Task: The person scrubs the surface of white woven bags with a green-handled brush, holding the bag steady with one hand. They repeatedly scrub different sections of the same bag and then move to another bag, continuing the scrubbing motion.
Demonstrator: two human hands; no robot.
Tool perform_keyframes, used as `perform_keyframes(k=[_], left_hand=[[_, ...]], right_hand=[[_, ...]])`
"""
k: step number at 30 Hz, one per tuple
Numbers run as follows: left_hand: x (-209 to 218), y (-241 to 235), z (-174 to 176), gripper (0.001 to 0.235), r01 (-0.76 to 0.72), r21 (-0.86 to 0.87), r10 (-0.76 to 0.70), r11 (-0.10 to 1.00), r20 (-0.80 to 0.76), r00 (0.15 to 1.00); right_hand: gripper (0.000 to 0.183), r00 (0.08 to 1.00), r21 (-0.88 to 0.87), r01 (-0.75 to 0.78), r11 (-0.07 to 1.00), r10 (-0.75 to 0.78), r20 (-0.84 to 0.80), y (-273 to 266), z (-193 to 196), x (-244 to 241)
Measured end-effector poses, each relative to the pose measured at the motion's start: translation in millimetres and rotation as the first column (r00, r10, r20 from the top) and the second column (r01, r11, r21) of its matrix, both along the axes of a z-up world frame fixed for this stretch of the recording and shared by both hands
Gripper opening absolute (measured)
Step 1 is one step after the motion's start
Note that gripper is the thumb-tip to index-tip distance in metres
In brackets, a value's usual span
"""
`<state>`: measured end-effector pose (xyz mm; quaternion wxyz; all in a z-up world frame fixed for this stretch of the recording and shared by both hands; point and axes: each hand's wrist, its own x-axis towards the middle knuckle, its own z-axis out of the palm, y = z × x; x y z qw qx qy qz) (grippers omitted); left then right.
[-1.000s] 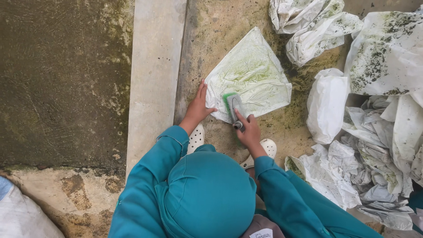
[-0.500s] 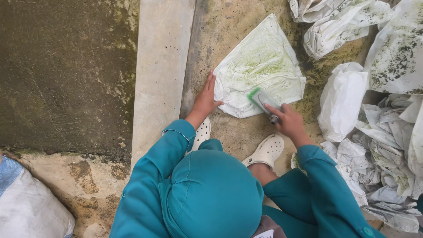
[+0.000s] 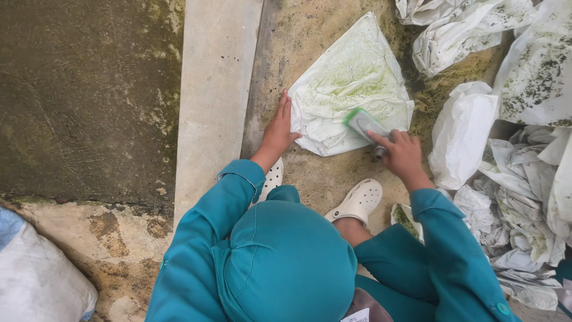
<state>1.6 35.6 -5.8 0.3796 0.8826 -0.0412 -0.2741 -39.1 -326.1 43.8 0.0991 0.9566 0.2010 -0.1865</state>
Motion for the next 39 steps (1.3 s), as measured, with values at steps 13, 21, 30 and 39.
perform_keyframes(k=[13,21,30,39], left_hand=[[-16.2,4.0,-6.5,0.094,-0.006,-0.022,0.008,1.0,0.101,0.995],[-49.5,-19.1,-33.4,0.093,-0.582,-0.267,0.597,0.768,-0.033,0.802],[-1.8,-31.0,-0.9,0.038,-0.293,-0.377,0.433,0.878,0.369,0.822],[55.4,-26.4,48.6,0.034,0.128,-0.168,0.092,0.978,0.885,0.457]], right_hand=[[0.076,0.985,0.086,0.17,0.982,-0.172,0.015,-2.5,-21.8,0.8],[0.06,0.66,0.67,0.493,0.556,-0.74,0.129,-6.5,-14.8,6.6],[0.058,0.423,0.93,0.362,0.066,-0.9,-0.101,109.9,-5.2,-31.3],[0.055,0.386,0.98,0.196,-0.046,-0.915,-0.12,73.2,-20.5,-17.4]])
